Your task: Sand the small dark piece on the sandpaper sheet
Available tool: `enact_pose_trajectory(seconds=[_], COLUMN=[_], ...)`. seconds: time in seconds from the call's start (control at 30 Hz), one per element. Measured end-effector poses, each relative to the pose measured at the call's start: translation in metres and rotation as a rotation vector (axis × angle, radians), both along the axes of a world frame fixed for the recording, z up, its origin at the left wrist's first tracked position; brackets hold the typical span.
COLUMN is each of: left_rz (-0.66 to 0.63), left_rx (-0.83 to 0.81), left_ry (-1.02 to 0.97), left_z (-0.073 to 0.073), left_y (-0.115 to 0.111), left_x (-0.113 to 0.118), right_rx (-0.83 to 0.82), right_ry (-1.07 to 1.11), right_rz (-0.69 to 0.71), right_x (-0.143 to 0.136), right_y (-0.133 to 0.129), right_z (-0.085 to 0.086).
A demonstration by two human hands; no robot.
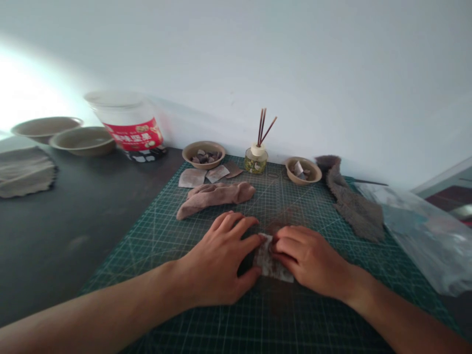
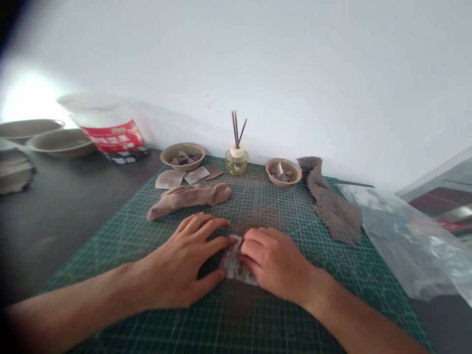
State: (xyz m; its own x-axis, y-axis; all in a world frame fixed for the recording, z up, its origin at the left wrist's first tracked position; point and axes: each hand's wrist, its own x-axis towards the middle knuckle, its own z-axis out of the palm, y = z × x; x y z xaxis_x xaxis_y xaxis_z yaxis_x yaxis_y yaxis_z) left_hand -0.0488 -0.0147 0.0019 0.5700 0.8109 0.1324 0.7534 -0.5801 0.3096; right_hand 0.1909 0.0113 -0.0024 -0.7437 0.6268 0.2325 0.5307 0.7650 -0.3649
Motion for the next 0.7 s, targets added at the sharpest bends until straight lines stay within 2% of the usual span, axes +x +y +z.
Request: enact_pose_trajectory(seconds=[0.07,0.2,0.27,0.43,0.57,0.7], left_rz=[0.016,0.05,0.06,0.037,0.024,0.014], left_rx=[-0.018,-0.027,-0.025,-0.077,-0.111,-0.126], left_ry=[-0.012,-0.026,-0.025,-0.043,-0.06,-0.051], left_z=[-0.002,-0.006,-0.006,-0.001,0.002,0.002], left_y=[0.0,-0.002,-0.002,0.0,0.002,0.003], left_x=[0.001,0.003,0.004,0.004,0.0,-0.002], right_rx=[-0.008,-0.048,-0.021,-0.038,-0.078,-0.021], right_ry=[0.005,-0.003,-0.005,0.035,0.013,-0.016], right_rz=[-0.031,0.052,0.024,-0.058,-0.015,0.012], right_x=[0.0,0.0,0.0,0.003,0.0,-0.001], right_y=[0.001,-0.001,0.001,0.009,0.001,-0.001], right_z=[0.0,0.0,-0.001,-0.002,-0.001,-0.001])
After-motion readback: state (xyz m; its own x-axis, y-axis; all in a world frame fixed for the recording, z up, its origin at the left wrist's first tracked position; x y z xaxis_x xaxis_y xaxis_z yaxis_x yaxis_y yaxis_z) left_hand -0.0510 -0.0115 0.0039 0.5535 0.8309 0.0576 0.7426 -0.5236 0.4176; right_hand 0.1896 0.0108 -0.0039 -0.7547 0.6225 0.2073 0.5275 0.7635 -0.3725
